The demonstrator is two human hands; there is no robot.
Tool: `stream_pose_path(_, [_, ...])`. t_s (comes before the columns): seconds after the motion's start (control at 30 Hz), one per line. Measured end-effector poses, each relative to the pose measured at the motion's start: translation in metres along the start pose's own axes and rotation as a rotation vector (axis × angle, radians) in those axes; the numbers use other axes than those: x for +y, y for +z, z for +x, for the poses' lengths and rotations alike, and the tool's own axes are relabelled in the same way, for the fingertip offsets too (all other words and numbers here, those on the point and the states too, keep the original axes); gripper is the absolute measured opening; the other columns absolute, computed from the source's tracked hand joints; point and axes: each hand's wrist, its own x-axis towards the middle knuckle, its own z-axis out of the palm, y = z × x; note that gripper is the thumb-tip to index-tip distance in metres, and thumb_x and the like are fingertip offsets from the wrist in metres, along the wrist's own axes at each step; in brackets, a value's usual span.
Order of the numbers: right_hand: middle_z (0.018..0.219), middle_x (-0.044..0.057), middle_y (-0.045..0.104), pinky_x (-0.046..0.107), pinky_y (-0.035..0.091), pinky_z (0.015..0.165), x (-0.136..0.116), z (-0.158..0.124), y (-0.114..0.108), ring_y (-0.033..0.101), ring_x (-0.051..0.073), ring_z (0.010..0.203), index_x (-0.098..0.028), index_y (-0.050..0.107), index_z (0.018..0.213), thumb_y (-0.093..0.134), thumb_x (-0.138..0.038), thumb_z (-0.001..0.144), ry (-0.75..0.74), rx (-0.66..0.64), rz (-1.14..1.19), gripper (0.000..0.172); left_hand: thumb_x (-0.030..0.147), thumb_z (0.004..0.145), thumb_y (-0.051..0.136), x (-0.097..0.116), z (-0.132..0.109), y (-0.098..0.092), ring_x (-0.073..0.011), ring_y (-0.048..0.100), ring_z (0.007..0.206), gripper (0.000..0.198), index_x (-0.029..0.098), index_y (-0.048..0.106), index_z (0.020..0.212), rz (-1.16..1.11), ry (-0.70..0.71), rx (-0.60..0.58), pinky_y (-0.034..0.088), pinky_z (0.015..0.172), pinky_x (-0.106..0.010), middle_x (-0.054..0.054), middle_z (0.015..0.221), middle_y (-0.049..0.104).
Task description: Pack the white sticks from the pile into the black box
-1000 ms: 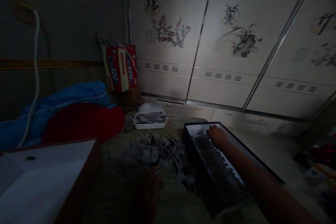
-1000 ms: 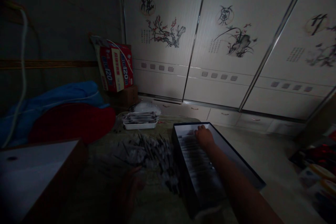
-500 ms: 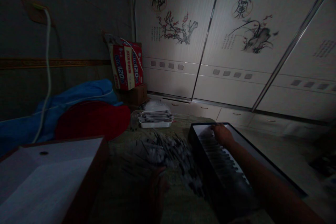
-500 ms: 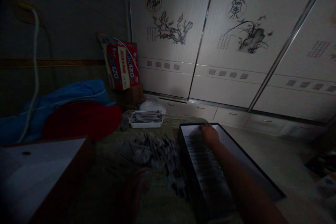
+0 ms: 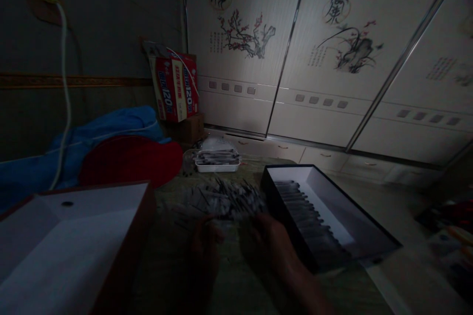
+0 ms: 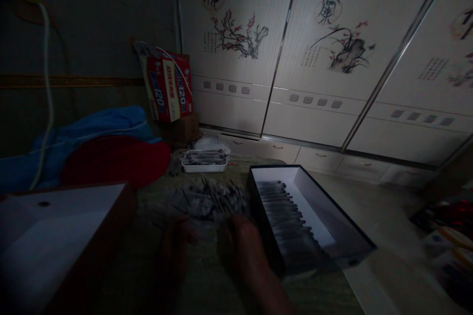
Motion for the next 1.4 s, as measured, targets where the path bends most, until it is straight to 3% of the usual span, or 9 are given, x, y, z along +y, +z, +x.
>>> stream_pose_path(0.17, [0.073, 0.006, 0.063, 0.024, 0.033, 0.055, 0.002, 0.008, 0.047, 0.056, 0.016, 0.064, -0.018, 0.06, 0.073, 0.042, -0.012, 0.08, 0.074, 0.023, -0.047, 0.02, 0.044, 0.082, 0.046, 0.0, 0.006, -0.008, -0.015, 0.053, 0.05, 0.028, 0.019, 0.055, 0.091, -0.02, -0.011, 0.031, 0.044, 0.054, -0.025, 0.005, 0.052, 0.054])
stream_pose_path(0.27, [0.085, 0.008, 0.063, 0.025, 0.038, 0.066, -0.007, 0.013, 0.059, 0.057, 0.019, 0.078, -0.017, 0.061, 0.083, 0.05, -0.012, 0.074, 0.035, -0.004, -0.06, 0.016, 0.046, 0.08, 0.047, 0.0, 0.011, -0.011, -0.015, 0.052, 0.048, 0.029, 0.02, 0.055, 0.089, -0.032, -0.021, 0.1, 0.043, 0.052, -0.025, 0.006, 0.05, 0.053])
stream_pose_path(0.37, [0.095, 0.008, 0.061, 0.027, 0.039, 0.075, -0.02, 0.012, 0.068, 0.056, 0.021, 0.09, -0.018, 0.061, 0.092, 0.057, -0.013, 0.068, -0.013, -0.04, -0.071, 0.025, 0.047, 0.08, 0.047, 0.001, 0.015, -0.013, -0.0147, 0.05, 0.047, 0.028, 0.02, 0.053, 0.087, -0.064, -0.036, 0.121, 0.043, 0.05, -0.025, 0.006, 0.049, 0.052])
stream_pose_path(0.53, [0.09, 0.008, 0.06, 0.029, 0.038, 0.073, -0.029, 0.007, 0.082, 0.055, 0.022, 0.087, -0.019, 0.062, 0.084, 0.05, -0.007, 0.072, -0.003, -0.023, -0.096, 0.021, 0.049, 0.081, 0.046, -0.002, 0.016, -0.013, -0.0152, 0.05, 0.047, 0.029, 0.021, 0.053, 0.088, -0.069, -0.055, 0.098, 0.043, 0.051, -0.026, 0.006, 0.05, 0.052])
stream_pose_path(0.7, [0.086, 0.007, 0.06, 0.027, 0.039, 0.07, -0.018, 0.001, 0.08, 0.055, 0.02, 0.083, -0.019, 0.063, 0.079, 0.049, -0.005, 0.074, 0.006, 0.032, -0.04, 0.021, 0.049, 0.083, 0.043, -0.008, 0.015, -0.013, -0.0168, 0.053, 0.051, 0.031, 0.021, 0.056, 0.088, 0.028, -0.037, 0.075, 0.044, 0.056, -0.027, 0.005, 0.053, 0.054])
stream_pose_path(0.87, [0.09, 0.007, 0.062, 0.028, 0.043, 0.074, -0.001, -0.012, 0.069, 0.057, 0.019, 0.083, -0.016, 0.063, 0.091, 0.05, -0.019, 0.083, 0.025, 0.141, 0.104, 0.015, 0.051, 0.08, 0.048, -0.017, 0.012, -0.006, -0.0154, 0.055, 0.049, 0.032, 0.021, 0.058, 0.079, 0.097, -0.115, -0.035, 0.044, 0.05, -0.026, 0.003, 0.058, 0.059])
stream_pose_path(1.1, [0.078, 0.003, 0.064, 0.022, 0.044, 0.063, -0.006, -0.022, 0.069, 0.059, 0.014, 0.071, -0.016, 0.063, 0.083, 0.049, -0.029, 0.087, 0.034, 0.209, 0.287, 0.02, 0.054, 0.061, 0.066, -0.022, 0.006, 0.009, -0.013, 0.056, 0.041, 0.039, 0.019, 0.058, 0.075, -0.117, -0.285, -0.237, 0.041, 0.038, -0.023, 0.0, 0.063, 0.065])
stream_pose_path(1.23, [0.08, 0.003, 0.065, 0.019, 0.044, 0.064, -0.008, -0.012, 0.064, 0.06, 0.013, 0.073, -0.017, 0.065, 0.084, 0.045, -0.027, 0.088, 0.012, 0.149, 0.105, 0.023, 0.058, 0.06, 0.067, -0.024, 0.01, 0.008, -0.0112, 0.049, 0.033, 0.042, 0.019, 0.056, 0.074, -0.174, -0.302, -0.214, 0.036, 0.032, -0.021, 0.004, 0.048, 0.059])
stream_pose_path(1.4, [0.083, 0.011, 0.065, 0.028, 0.043, 0.069, 0.004, 0.023, 0.053, 0.06, 0.021, 0.078, -0.015, 0.067, 0.08, 0.046, -0.012, 0.08, 0.129, 0.111, -0.155, 0.022, 0.059, 0.067, 0.061, -0.022, 0.015, 0.001, -0.0111, 0.048, 0.034, 0.039, 0.021, 0.052, 0.067, -0.115, -0.196, -0.081, 0.035, 0.034, -0.019, 0.007, 0.04, 0.052])
